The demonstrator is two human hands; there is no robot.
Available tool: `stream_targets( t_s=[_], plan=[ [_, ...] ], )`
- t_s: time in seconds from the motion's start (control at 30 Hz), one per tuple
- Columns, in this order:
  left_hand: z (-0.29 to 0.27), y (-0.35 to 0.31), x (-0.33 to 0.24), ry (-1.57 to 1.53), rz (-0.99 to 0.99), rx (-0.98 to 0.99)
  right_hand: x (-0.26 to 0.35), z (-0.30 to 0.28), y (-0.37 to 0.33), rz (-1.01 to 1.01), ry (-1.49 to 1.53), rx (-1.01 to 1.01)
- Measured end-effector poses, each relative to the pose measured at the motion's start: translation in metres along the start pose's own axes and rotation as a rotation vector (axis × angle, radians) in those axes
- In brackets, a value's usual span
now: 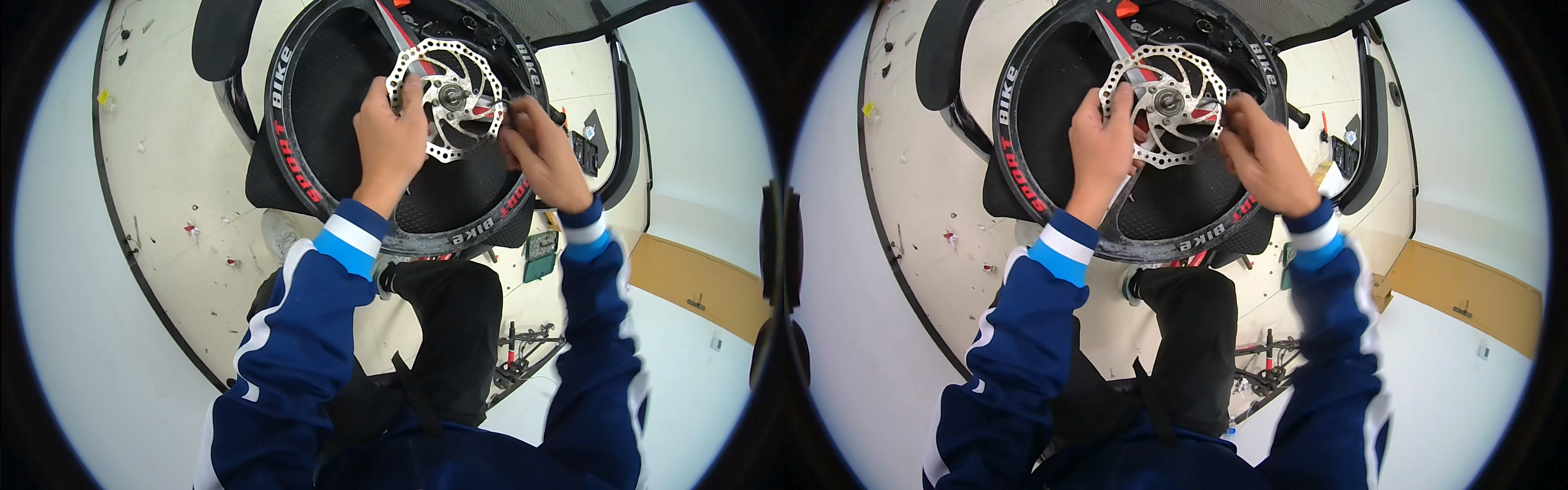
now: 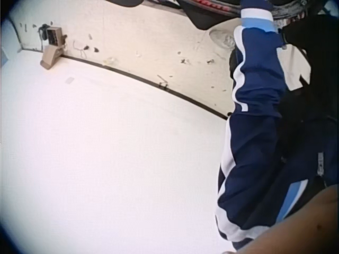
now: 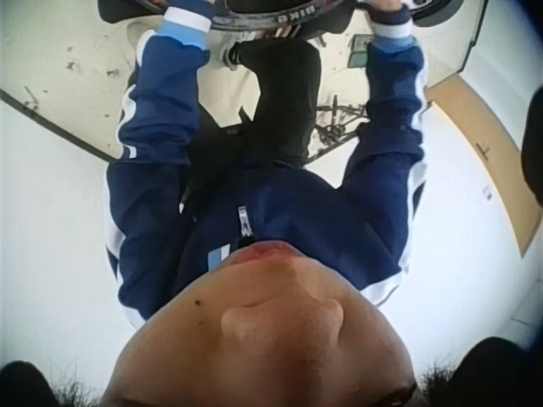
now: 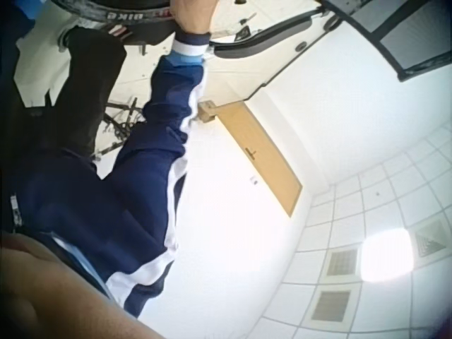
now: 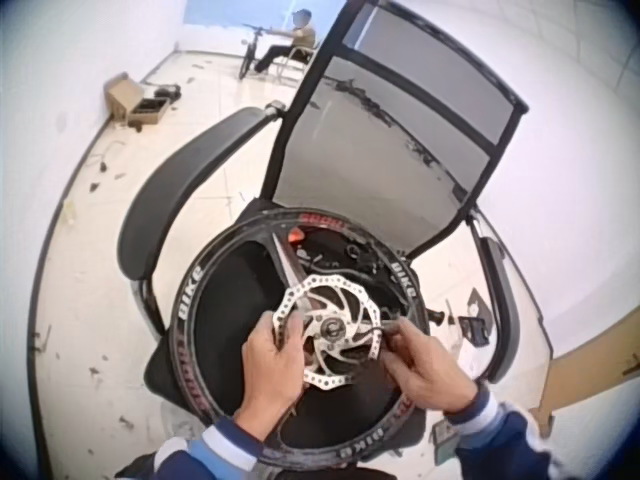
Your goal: The person assembles a bicycle wheel by attaching a disc brake rotor to the hub using an Allen key. They insert and tighten multiple bolts around the rotor, then flip the wheel to continue tightening from the opposite side.
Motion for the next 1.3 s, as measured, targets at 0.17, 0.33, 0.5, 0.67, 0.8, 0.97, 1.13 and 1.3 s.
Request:
stream_targets(
  t_s=[0.17, 0.33, 0.5, 0.67, 0.8, 0.97, 1.13, 1.3],
  plan=[
    [-0.006, 0.039, -0.009, 0.171, -0.040, 0.182, -0.040, 0.036, -0.036, 0.411, 0.519, -0.284],
    [-0.006, 0.044, -0.019, 0.240, -0.028, 0.287, -0.043, 0.062, -0.006, 0.382, 0.654, -0.291],
    [-0.010, 0.033, -0.038, 0.238, -0.057, 0.348, -0.044, 0.046, -0.002, 0.352, 0.628, -0.204],
    [-0.015, 0.017, -0.060, 0.336, -0.128, 0.462, -0.044, 0.024, 0.022, 0.271, 0.485, -0.028],
    [-0.024, 0.002, -0.050, 0.300, -0.161, 0.485, -0.039, 0.013, 0.041, 0.229, 0.306, -0.018],
    [-0.036, 0.003, -0.028, 0.335, -0.192, 0.458, -0.045, 0.014, 0.064, 0.218, 0.191, 0.043],
    [-0.047, 0.009, -0.033, 0.528, -0.069, 0.404, -0.048, 0.025, 0.067, 0.250, 0.336, 0.009],
    [-0.067, -0.018, -0.046, 1.183, 0.056, 0.510, -0.050, 0.025, 0.065, 0.193, 0.351, -0.097]
  ],
)
Point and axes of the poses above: each hand's wrist, its own y-axis towards the middle knuckle, its own z-axis out of the palm, x = y × z, the point moved 6 cm from there along y, towards the middle knuckle, and after that the axes turned 6 degrees about -y, right-handed, at the moved point
